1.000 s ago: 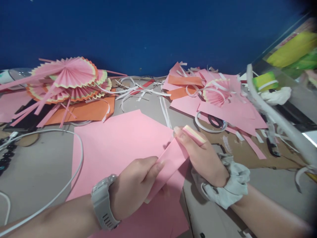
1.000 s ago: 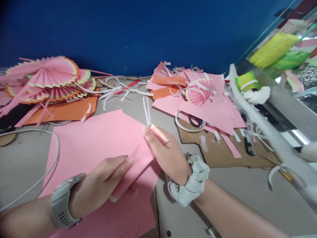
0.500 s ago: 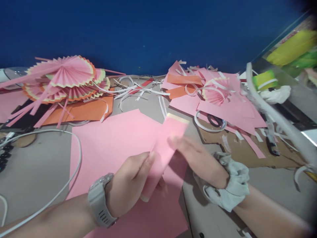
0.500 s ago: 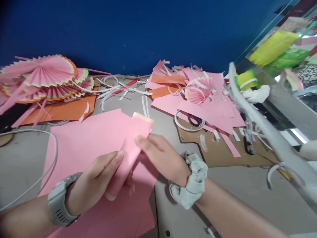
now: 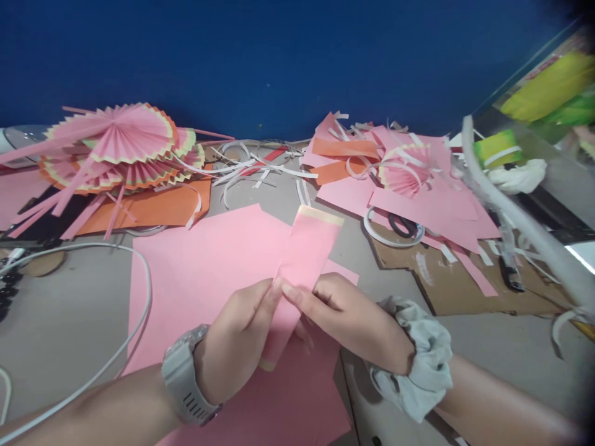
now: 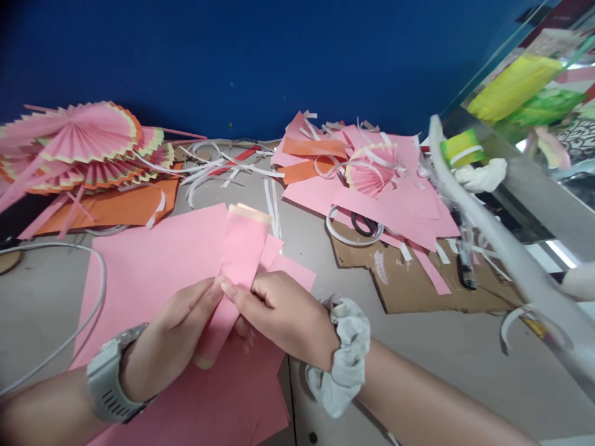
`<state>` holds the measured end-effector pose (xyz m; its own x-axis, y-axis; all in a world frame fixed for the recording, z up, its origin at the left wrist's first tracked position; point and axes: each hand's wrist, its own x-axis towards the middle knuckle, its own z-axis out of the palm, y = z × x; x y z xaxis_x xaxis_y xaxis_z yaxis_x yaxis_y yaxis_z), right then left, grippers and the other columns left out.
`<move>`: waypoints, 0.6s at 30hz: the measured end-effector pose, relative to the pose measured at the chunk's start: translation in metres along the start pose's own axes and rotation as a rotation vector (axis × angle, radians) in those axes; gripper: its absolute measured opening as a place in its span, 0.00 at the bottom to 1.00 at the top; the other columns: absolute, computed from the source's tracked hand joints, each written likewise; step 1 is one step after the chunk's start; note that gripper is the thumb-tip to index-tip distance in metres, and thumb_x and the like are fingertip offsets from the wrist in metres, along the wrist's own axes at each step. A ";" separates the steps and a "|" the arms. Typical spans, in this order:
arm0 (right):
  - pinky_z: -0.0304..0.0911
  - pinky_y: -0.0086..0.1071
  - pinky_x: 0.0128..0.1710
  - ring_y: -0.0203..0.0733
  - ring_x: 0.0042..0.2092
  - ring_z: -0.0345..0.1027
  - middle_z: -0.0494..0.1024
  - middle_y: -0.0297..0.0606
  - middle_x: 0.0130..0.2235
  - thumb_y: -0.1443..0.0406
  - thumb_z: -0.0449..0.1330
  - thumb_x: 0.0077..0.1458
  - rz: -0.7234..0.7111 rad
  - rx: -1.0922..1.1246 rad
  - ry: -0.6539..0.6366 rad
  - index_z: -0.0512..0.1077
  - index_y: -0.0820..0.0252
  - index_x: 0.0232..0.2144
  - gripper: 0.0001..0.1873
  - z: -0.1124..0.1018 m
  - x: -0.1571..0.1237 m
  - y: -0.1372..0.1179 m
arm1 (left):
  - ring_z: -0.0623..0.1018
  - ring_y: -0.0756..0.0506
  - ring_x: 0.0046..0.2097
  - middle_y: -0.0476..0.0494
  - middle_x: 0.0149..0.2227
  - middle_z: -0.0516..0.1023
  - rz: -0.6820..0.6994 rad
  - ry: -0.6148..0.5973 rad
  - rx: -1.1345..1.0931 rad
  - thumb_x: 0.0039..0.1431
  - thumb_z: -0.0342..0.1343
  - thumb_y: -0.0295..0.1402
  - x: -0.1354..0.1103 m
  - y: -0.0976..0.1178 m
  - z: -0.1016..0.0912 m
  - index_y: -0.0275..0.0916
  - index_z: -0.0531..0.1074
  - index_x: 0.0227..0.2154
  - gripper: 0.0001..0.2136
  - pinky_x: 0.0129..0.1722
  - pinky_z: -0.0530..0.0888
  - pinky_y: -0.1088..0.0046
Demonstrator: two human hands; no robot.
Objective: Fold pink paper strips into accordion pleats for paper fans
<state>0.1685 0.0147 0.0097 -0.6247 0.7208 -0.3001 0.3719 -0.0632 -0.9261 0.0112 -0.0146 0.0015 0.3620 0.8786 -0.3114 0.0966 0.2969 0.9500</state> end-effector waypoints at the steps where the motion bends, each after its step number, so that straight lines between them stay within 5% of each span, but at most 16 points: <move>1: 0.61 0.24 0.30 0.31 0.22 0.67 0.70 0.31 0.16 0.56 0.44 0.61 0.009 -0.012 0.007 0.68 0.61 0.15 0.28 0.001 0.000 0.000 | 0.75 0.48 0.30 0.50 0.16 0.73 0.006 0.000 0.001 0.65 0.36 0.38 0.001 0.000 0.000 0.39 0.73 0.28 0.21 0.37 0.70 0.74; 18: 0.46 0.27 0.19 0.31 0.21 0.55 0.66 0.30 0.19 0.51 0.49 0.56 0.103 -0.242 0.053 0.64 0.60 0.20 0.22 0.007 0.000 0.004 | 0.65 0.54 0.19 0.56 0.12 0.65 0.019 0.123 0.047 0.65 0.38 0.37 -0.001 0.002 0.002 0.39 0.63 0.18 0.20 0.26 0.66 0.82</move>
<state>0.1652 0.0092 0.0046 -0.5407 0.7548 -0.3715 0.5888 0.0241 -0.8079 0.0127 -0.0155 0.0041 0.2481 0.9240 -0.2909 0.1347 0.2645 0.9549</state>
